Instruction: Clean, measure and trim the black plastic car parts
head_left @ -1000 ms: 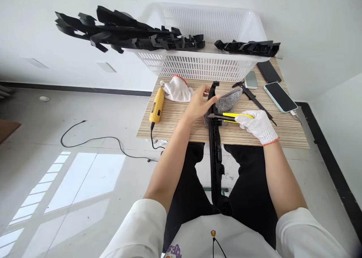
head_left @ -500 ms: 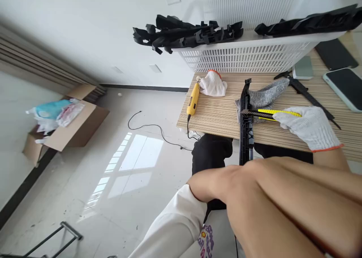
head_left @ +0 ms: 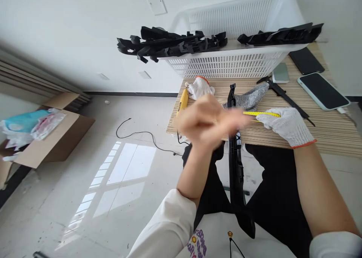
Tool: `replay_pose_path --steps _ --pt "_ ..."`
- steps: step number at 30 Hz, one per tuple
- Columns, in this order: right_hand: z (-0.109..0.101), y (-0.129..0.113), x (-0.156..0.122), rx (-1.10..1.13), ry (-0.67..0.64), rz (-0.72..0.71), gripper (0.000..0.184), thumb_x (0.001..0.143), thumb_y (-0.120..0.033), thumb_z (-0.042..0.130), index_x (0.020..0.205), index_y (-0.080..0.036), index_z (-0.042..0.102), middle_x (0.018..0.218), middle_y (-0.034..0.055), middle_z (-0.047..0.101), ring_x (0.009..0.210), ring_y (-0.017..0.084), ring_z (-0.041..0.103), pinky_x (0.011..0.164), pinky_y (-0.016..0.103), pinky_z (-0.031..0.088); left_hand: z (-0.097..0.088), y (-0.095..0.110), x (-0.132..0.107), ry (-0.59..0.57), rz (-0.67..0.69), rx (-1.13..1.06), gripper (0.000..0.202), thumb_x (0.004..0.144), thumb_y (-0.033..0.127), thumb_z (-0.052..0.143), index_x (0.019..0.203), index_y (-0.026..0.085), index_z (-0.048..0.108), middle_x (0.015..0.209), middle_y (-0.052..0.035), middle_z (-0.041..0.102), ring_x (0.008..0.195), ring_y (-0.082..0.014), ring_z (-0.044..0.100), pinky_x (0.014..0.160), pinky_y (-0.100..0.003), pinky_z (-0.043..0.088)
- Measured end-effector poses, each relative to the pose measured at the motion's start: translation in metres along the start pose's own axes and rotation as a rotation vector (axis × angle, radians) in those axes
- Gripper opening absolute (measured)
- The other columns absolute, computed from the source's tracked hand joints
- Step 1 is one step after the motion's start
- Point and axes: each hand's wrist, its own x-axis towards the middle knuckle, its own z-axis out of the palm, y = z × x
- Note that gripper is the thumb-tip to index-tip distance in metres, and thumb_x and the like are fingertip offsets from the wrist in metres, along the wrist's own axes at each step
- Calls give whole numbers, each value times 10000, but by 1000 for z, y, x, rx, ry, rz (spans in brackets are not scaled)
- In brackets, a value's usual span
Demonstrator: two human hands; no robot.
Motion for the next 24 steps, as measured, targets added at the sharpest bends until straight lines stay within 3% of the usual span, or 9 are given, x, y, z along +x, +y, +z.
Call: replay_pose_path --steps 3,5,6,9,13,16,19,24 --pt "-2 -8 -3 -29 -21 14 382 829 -523 680 641 -191 696 578 19 642 596 144 538 621 308 369 37 -4 24 -256 210 -406 342 1071 356 422 872 237 674 839 -12 724 819 -159 718 774 -326 630" --pt "-2 -10 -3 -30 -22 12 382 833 -512 674 641 -182 697 580 18 638 585 135 522 623 306 369 67 -10 31 -457 317 -627 271 1047 373 486 1022 207 698 1054 -67 753 1058 -231 703 929 -408 577" --pt "-2 -10 -3 -19 -21 10 374 829 -502 677 647 -177 701 582 18 635 580 131 515 619 304 368 80 -13 31 -532 338 -664 269 1030 382 516 1070 188 698 1143 -96 739 1159 -270 664 1001 -448 534" --pt "-1 -8 -3 29 -18 32 359 813 -499 691 687 -164 720 582 17 630 565 122 496 597 295 367 107 -16 27 -667 335 -630 302 983 434 572 968 165 708 1102 -124 734 1242 -338 587 1114 -529 412" --pt "2 -4 -4 89 3 36 359 800 -485 706 688 -145 715 531 21 595 529 115 459 544 288 348 112 -13 26 -627 287 -762 253 930 418 649 1042 194 686 1202 -103 704 1285 -305 555 1122 -480 405" --pt "4 -1 -5 146 51 31 362 799 -491 703 656 -159 686 541 29 598 517 114 454 512 278 345 108 -12 28 -587 210 -869 313 882 396 719 1116 204 638 1250 -100 680 1228 -277 601 1047 -438 472" --pt "5 2 -6 202 40 40 362 788 -518 712 635 -195 656 553 23 595 500 113 442 483 270 339 107 -13 29 -664 141 -1050 298 891 370 712 1109 228 567 1212 -71 687 1090 -228 673 912 -389 544" --pt "4 0 -7 248 -12 65 346 777 -516 734 641 -210 646 564 15 585 494 108 440 469 264 335 104 -14 33 -894 45 -1232 258 917 286 659 980 250 411 1132 -33 722 1038 -204 698 850 -393 577"
